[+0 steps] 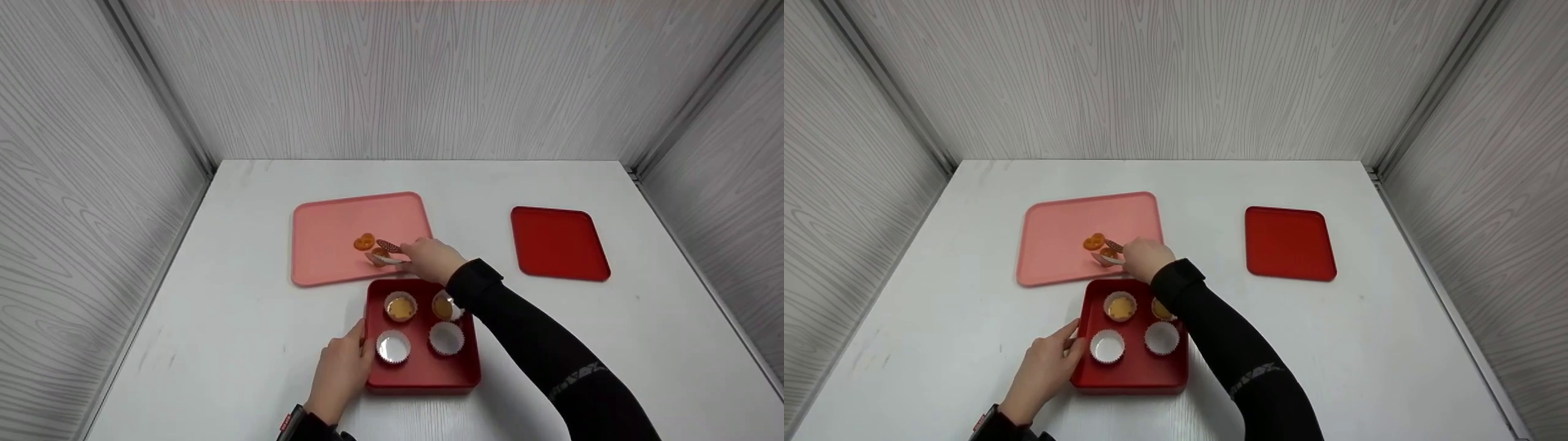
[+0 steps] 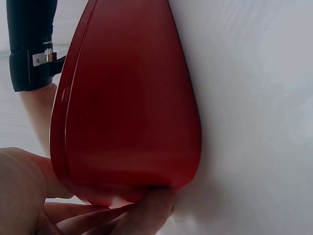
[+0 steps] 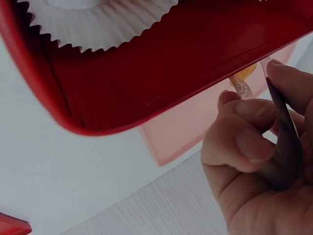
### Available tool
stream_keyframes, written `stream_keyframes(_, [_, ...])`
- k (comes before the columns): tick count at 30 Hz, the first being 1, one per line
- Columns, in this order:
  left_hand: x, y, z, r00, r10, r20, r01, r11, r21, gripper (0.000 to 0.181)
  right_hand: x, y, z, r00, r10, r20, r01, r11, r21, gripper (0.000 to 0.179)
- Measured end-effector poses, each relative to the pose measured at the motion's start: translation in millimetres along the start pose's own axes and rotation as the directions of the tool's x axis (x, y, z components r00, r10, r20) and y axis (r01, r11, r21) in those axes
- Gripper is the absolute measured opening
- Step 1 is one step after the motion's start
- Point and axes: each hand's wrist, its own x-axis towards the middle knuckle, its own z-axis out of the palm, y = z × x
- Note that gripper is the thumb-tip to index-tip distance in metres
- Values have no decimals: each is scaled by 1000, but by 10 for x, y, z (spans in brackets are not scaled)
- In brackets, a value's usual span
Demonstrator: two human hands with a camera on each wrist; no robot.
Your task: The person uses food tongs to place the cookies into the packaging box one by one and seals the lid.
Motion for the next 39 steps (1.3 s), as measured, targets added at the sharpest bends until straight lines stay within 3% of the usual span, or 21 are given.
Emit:
stream_keyframes(9, [-18,-1,-23,1000,-10,0,10,1000,-1,26,-60,83,-60,998,66,-6,-66,997,-41,32])
stream_keyframes(19, [4,16,-13,999,-24,22,24,1000,-15,23,-229,431,-151,998,65,-1,-65,998,-24,21])
stream_keyframes(24, [2,15,-17,1000,-18,18,18,1000,-17,22,-290,548,-107,998,18,-66,-15,999,37,18])
stream_keyframes(31, [-1,7,-22,1000,-11,16,12,1000,-19,17,-335,569,-36,995,24,-95,-15,995,96,19])
stream_keyframes(39, [11,-3,-39,999,-21,27,22,999,-33,20,-341,564,7,995,70,-75,-66,997,47,20])
